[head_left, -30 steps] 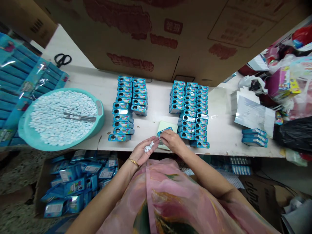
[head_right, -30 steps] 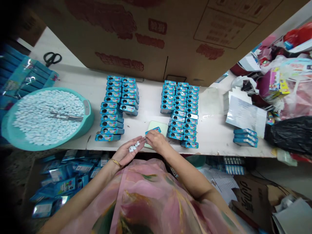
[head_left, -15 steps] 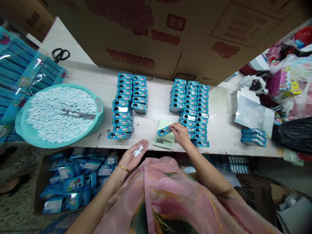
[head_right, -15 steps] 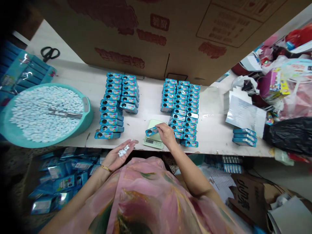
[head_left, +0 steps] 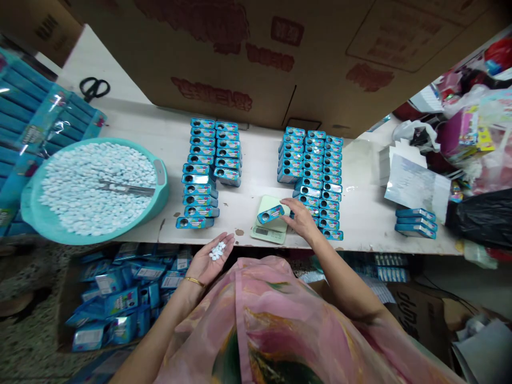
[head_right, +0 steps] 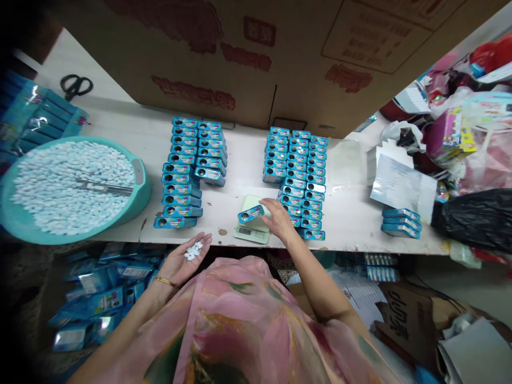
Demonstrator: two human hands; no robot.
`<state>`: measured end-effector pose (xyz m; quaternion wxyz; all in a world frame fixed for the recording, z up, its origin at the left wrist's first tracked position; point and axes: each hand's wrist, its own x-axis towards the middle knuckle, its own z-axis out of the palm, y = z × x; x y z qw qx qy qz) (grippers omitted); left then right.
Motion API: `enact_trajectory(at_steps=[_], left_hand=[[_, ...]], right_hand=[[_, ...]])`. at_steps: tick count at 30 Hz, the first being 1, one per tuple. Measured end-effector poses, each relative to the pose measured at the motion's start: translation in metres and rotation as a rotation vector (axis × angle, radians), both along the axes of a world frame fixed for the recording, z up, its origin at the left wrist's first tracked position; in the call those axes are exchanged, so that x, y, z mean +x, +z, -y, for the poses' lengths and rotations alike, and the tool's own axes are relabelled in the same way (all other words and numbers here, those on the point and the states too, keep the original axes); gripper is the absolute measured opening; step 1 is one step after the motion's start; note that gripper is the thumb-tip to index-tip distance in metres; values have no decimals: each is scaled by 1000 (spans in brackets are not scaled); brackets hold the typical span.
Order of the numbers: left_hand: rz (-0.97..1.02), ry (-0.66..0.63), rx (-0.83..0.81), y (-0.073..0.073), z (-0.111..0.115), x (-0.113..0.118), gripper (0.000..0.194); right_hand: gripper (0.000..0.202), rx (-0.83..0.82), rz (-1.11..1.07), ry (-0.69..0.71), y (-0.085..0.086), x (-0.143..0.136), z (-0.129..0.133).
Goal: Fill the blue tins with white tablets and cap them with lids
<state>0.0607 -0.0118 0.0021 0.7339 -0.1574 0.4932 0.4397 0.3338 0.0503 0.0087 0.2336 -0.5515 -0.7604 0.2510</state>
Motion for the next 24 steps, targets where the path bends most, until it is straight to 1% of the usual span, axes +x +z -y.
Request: enact_trajectory(at_steps=[4,7,10,12,14,16,18,21,24], left_hand=[[18,10,-13,2,1,0,28],[34,-2,-11,7,-1,3,32],[110,-78,32,11,-5,11,33],[173,-122,74,12,-9,19,29],[205,-128,87,11,-11,26,24],[211,-122,72,10,-12,31,21],[209,-133,58,10,-12,34,22],[198,-166,54,11,-11,36,23],[209,-200,65,12,-12,40,24]], right_hand=[[48,-48,55,79,-2,-1,-4],[42,-17,46,98,4,-9,-3],[27,32,-15,165,15,-35,6],[23,43,-29,287,22,-60,16],[23,39,34,407,26,-82,26],[24,22,137,462,27,-96,35],[23,12,212,479,26,-101,42],[20,29,271,498,21,-97,48],[21,52,288,467,17,-92,49]])
